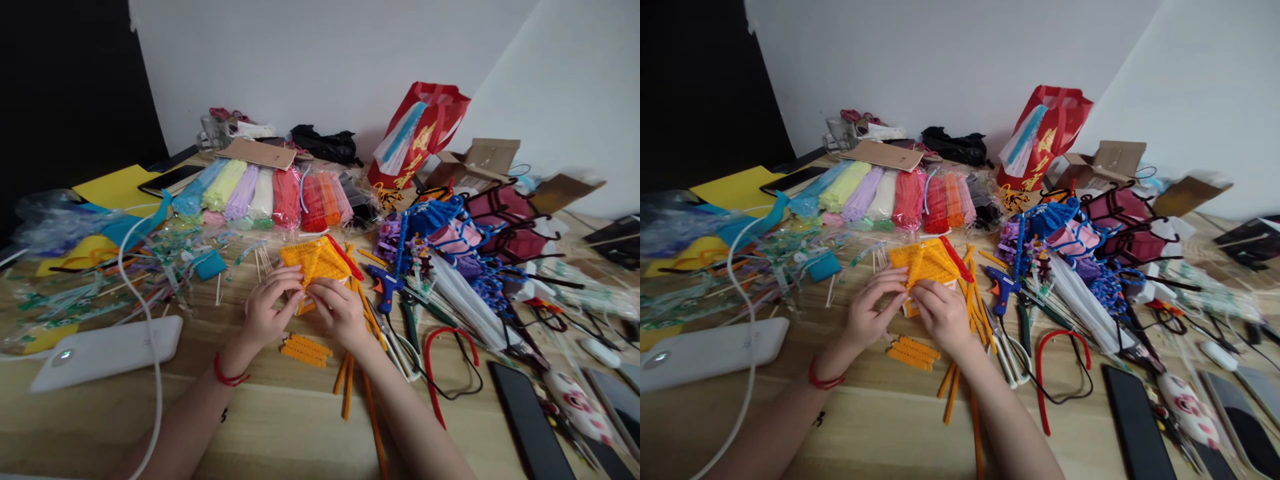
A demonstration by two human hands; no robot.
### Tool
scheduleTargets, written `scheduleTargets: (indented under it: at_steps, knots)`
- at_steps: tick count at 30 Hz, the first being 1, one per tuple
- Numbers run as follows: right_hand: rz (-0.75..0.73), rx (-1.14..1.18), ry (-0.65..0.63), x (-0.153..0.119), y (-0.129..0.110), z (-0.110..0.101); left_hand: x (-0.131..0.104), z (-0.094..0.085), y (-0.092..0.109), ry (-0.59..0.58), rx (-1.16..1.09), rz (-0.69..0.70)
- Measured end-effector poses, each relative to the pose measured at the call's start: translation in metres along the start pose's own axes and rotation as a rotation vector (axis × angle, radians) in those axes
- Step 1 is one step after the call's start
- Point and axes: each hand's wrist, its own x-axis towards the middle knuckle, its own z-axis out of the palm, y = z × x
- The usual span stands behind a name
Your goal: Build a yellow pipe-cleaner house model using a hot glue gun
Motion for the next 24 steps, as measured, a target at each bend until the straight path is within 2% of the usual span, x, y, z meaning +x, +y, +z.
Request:
scheduleTargets:
  at_steps: [4, 7, 11, 24]
  knots:
    - [0.011, 0.048, 0.031, 0.0006, 0.0, 0.0016, -0.0012, 0.0018, 0.0004, 0.014, -0.006, 0.004]
    - [0.049, 0.088, 0.087, 0.0015, -0.0009, 0.0033, -0.0024, 0.0031, 0.0013, 0.037, -0.031, -0.045]
    - [0.093, 0.076, 0.139, 0.0021, -0.0022, 0.0046, -0.0022, 0.0024, 0.0018, 0.012, -0.035, -0.054]
    - [0.048, 0.067, 0.079, 0.0013, 0.0001, 0.0031, -0.002, 0.003, 0.0037, 0.018, -0.015, -0.011]
